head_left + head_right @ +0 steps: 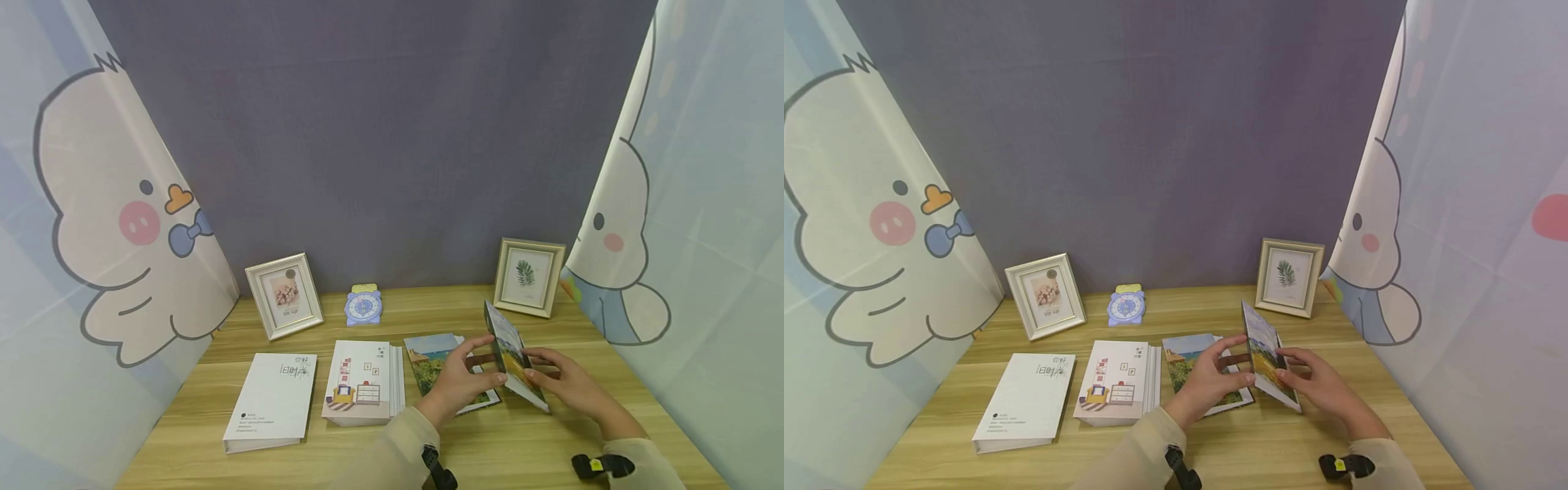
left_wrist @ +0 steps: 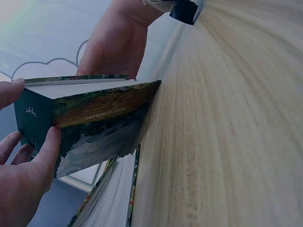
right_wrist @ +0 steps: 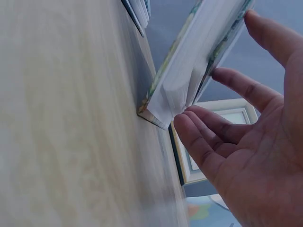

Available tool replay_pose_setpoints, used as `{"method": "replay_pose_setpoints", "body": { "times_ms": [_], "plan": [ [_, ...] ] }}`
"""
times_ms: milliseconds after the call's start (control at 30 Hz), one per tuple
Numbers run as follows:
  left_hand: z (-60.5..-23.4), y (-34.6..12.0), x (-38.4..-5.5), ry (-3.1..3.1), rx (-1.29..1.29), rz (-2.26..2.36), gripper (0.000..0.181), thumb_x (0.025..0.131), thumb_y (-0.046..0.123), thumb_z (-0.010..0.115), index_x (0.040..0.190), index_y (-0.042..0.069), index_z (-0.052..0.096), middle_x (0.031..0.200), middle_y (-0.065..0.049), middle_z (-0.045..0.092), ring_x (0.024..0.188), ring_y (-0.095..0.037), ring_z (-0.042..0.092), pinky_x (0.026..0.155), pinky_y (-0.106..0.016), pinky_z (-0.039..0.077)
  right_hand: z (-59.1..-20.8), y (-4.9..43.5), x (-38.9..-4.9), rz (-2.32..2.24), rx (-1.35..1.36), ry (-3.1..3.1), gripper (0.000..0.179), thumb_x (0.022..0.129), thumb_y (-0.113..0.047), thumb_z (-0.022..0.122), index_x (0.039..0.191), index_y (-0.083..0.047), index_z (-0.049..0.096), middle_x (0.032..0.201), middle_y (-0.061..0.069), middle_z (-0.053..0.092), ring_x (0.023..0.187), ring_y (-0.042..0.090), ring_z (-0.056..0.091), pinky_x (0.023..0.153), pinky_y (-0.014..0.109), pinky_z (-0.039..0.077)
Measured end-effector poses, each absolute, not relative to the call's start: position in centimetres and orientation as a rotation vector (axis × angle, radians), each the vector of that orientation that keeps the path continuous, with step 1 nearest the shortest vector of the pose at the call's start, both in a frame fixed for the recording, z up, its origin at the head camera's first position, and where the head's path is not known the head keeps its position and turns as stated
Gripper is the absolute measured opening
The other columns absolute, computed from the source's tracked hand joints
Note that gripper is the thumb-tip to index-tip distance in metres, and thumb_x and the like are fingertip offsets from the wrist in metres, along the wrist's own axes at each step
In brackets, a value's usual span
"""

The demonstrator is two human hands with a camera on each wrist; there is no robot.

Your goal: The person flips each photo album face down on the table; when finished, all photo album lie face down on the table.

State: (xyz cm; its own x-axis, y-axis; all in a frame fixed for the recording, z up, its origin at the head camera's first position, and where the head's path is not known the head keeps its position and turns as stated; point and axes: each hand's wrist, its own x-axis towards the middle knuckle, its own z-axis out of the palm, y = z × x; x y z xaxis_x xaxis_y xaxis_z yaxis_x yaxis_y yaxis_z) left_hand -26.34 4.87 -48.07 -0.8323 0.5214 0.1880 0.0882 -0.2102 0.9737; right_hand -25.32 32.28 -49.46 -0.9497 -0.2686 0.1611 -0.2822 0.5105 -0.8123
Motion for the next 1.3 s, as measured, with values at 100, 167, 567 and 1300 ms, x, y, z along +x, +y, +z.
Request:
{"method": "replay_pose_setpoints", "body": {
  "times_ms": [100,167,567,1300],
  "plan": [
    [-47.9,4.9,-26.3,1.736,0.712,2.141,0.064,0.095,0.01,0.079,0.152,0.027,0.054,0.149,-0.008,0.048,0.124,-0.029,0.062,0.09,-0.036,0.061,-49.7,32.2,-25.4,1.483,0.53,-2.677,0.048,0.107,-0.021,0.064,0.15,-0.006,0.054,0.149,0.029,0.049,0.129,0.055,0.053,0.093,0.058,0.057],
    [-47.8,5.0,-26.3,1.707,0.725,2.158,0.063,0.095,0.008,0.078,0.151,0.027,0.055,0.148,-0.009,0.049,0.126,-0.035,0.061,0.091,-0.037,0.061,-49.7,32.0,-25.3,1.478,0.57,-2.648,0.046,0.106,-0.02,0.064,0.15,-0.008,0.055,0.149,0.027,0.05,0.13,0.052,0.053,0.093,0.049,0.059],
    [-47.4,5.3,-26.0,1.653,0.796,2.172,0.06,0.096,0.002,0.075,0.151,0.019,0.056,0.146,-0.008,0.054,0.127,-0.034,0.062,0.096,-0.036,0.059,-49.2,31.4,-25.1,1.426,0.749,-2.504,0.045,0.105,-0.006,0.063,0.15,-0.012,0.058,0.146,0.018,0.057,0.128,0.02,0.058,0.089,0.032,0.058],
    [-47.0,6.0,-25.4,1.805,0.891,2.081,0.055,0.1,0.014,0.074,0.15,0.031,0.056,0.151,0.007,0.043,0.137,-0.019,0.052,0.099,-0.029,0.056,-48.2,29.7,-24.4,1.745,0.891,-2.198,0.052,0.109,-0.002,0.05,0.159,0.002,0.037,0.155,-0.002,0.048,0.13,0.013,0.052,0.091,0.033,0.059]
  ]
}}
